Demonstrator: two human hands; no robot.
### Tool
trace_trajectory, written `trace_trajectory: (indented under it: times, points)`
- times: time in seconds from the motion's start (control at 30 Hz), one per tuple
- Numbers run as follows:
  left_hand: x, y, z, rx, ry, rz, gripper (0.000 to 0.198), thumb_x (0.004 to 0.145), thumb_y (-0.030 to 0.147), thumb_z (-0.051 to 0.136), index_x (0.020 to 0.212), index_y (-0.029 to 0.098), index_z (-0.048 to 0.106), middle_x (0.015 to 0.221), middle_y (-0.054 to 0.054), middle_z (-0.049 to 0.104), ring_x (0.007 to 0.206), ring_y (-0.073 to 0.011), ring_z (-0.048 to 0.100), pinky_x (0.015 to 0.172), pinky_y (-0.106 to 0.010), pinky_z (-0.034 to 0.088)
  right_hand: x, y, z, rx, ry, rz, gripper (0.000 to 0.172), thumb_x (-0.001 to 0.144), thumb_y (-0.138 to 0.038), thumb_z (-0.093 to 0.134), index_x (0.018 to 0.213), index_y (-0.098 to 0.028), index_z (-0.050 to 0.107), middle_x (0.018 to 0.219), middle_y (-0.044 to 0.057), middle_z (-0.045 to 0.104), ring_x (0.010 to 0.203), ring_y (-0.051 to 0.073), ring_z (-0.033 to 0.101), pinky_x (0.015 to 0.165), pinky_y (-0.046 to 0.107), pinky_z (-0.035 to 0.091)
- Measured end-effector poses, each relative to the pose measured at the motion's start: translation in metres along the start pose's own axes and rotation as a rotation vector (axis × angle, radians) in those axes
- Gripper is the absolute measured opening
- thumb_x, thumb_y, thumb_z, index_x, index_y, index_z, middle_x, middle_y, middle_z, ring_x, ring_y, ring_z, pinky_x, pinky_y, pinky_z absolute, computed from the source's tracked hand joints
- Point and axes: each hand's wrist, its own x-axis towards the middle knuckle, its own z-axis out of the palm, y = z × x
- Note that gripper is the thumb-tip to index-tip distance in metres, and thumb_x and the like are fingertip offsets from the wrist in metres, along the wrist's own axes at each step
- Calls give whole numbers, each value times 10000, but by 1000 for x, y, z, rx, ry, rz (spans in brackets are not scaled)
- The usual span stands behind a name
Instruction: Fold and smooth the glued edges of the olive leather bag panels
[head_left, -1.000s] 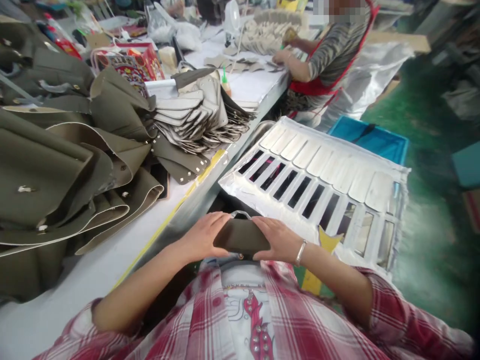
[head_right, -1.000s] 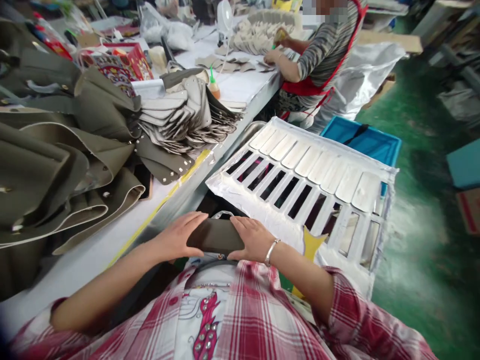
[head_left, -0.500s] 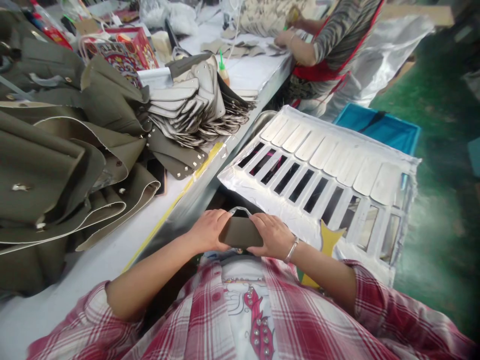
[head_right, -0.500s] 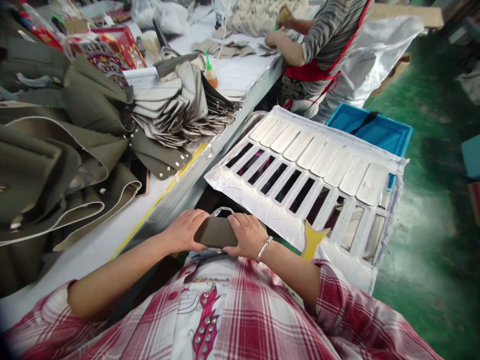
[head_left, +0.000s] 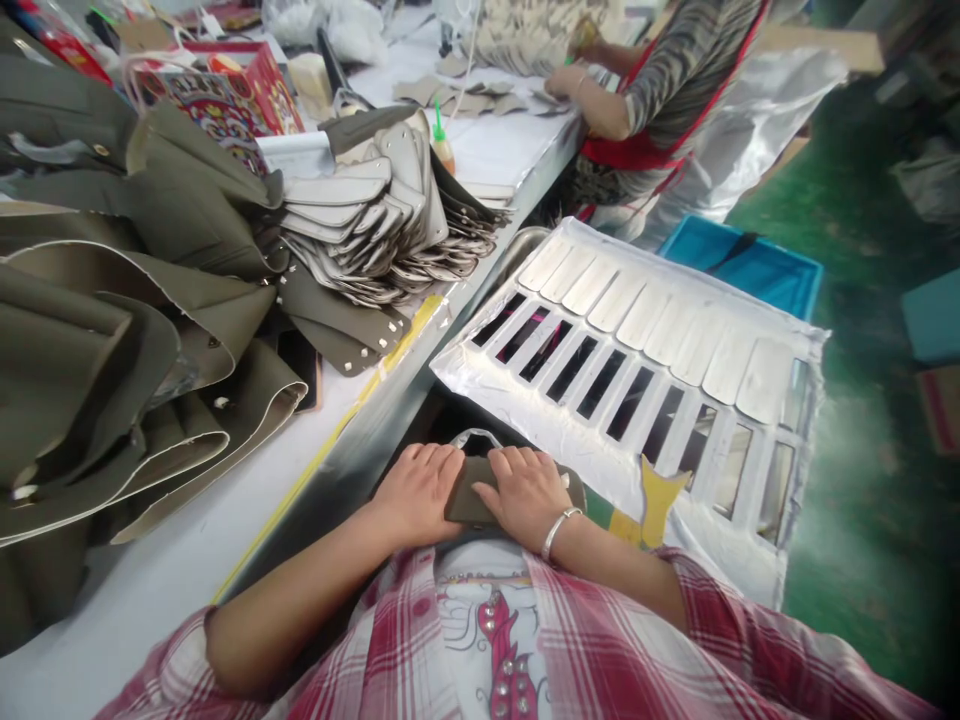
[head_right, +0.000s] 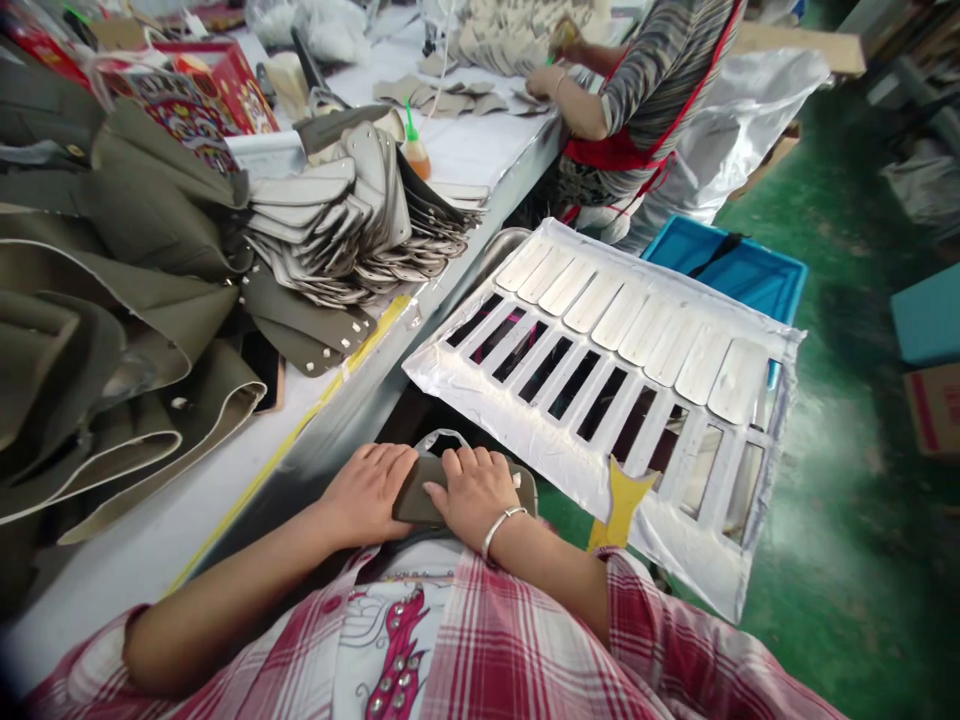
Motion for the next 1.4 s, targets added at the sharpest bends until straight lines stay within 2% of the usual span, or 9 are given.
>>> trace_trajectory:
  times: [0.13, 0.33, 0.47, 0.57, 0.63, 0.83, 0.97, 1.17, 1.4]
  points:
    - [0, 0, 3, 45, 9, 35, 783, 688, 588, 552, 1291, 116, 387, 1259, -185, 479, 1113, -345, 427, 946, -456, 271, 8, -11, 0, 39, 31, -41, 283, 901, -391, 401, 1052, -186, 525, 979, 80, 587, 896, 241, 506, 780, 374, 345]
    - [-6, 1, 2, 102, 37, 87, 959, 652, 716, 507, 1359, 96, 314, 1390, -192, 359, 1228, -352, 329, 1007, -458, 201, 9, -12, -4, 48, -15, -10, 342, 956, -370, 254, 1029, -192, 536, 987, 65, 621, 914, 210, 563, 781, 341, 376]
    - [-3, 7, -3, 51, -17, 10, 674, 808, 663, 333, 1273, 188, 443, 1262, -122, 521, 1124, -281, 467, 928, -407, 299, 3, 3, -12, -18, -83, 40, 386, 965, -351, 232, 968, -162, 568, 929, 90, 649, 886, 204, 608, 776, 333, 399]
    - [8, 18, 0, 99, 62, -162, 508, 906, 507, 257, 1007, 153, 607, 977, -127, 637, 938, -269, 552, 825, -402, 346, 0, 11, -11, -53, -57, 112, 412, 961, -346, 243, 947, -115, 583, 899, 138, 655, 883, 236, 618, 814, 378, 396]
    - [15, 24, 6, 140, 116, -182, 487, 923, 446, 252, 910, 135, 626, 917, -141, 632, 910, -274, 550, 801, -409, 351, -1, 13, -6, -46, -72, 148, 461, 965, -360, 204, 931, -115, 593, 864, 138, 662, 839, 241, 631, 764, 376, 423]
    - [19, 31, 13, 137, 123, -159, 442, 937, 391, 239, 906, 154, 611, 909, -109, 622, 886, -246, 555, 727, -363, 381, -4, 9, -4, -24, -78, 168, 495, 966, -359, 153, 941, -130, 592, 891, 129, 655, 859, 243, 624, 716, 356, 453]
    - [22, 39, 12, 167, 188, -176, 396, 936, 330, 252, 873, 171, 609, 875, -91, 631, 848, -240, 572, 712, -364, 390, -4, 1, -11, -33, -38, 152, 401, 954, -309, 242, 926, -153, 611, 902, 109, 659, 860, 241, 625, 702, 356, 462]
    - [27, 47, 12, 213, 280, -235, 332, 921, 233, 256, 916, 167, 581, 906, -109, 639, 861, -248, 573, 742, -382, 393, 6, -11, -7, -17, 37, 225, 431, 956, -318, 215, 971, -140, 607, 945, 133, 651, 890, 240, 614, 727, 374, 449]
    - [15, 38, 6, 299, 339, -277, 352, 921, 268, 272, 935, 143, 601, 913, -120, 646, 947, -277, 548, 1020, -555, 126, -16, 13, -9, 61, 74, 247, 493, 918, -462, 294, 1046, -106, 610, 1126, 198, 581, 1155, 307, 451, 974, 486, 258]
